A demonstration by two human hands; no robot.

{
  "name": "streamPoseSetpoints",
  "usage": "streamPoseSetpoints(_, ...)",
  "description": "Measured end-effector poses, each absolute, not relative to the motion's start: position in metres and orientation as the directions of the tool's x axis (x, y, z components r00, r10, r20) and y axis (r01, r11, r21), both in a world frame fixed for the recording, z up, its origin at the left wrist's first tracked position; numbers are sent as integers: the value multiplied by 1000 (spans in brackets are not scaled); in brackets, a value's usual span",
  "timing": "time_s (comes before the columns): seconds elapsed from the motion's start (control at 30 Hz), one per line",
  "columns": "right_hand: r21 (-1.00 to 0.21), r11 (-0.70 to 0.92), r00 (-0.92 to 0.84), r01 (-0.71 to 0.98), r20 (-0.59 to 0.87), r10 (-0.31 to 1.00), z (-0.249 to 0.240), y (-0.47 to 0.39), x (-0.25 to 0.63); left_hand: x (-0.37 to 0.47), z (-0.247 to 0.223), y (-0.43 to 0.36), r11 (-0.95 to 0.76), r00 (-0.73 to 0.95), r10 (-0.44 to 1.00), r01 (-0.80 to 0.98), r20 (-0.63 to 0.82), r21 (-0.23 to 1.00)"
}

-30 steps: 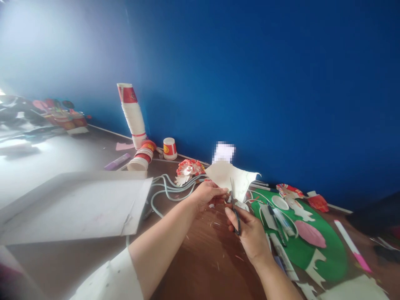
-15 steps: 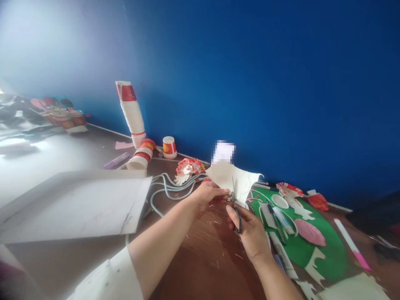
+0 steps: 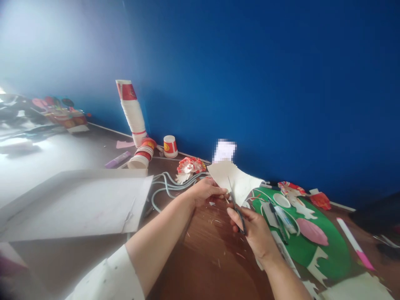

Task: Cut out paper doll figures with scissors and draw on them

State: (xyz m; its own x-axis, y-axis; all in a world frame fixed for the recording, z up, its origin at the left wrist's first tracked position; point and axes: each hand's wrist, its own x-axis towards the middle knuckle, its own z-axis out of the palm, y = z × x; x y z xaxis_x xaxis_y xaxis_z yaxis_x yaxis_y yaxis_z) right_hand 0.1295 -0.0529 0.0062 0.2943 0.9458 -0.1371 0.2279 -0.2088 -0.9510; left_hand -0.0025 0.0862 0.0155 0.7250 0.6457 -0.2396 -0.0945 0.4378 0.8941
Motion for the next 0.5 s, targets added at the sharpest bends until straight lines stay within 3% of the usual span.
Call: streamPoseSetpoints(0.5,-906,-235,214,353,-167,963,14,-56,130,-27,28,95,368,841,514,-37,-171,929)
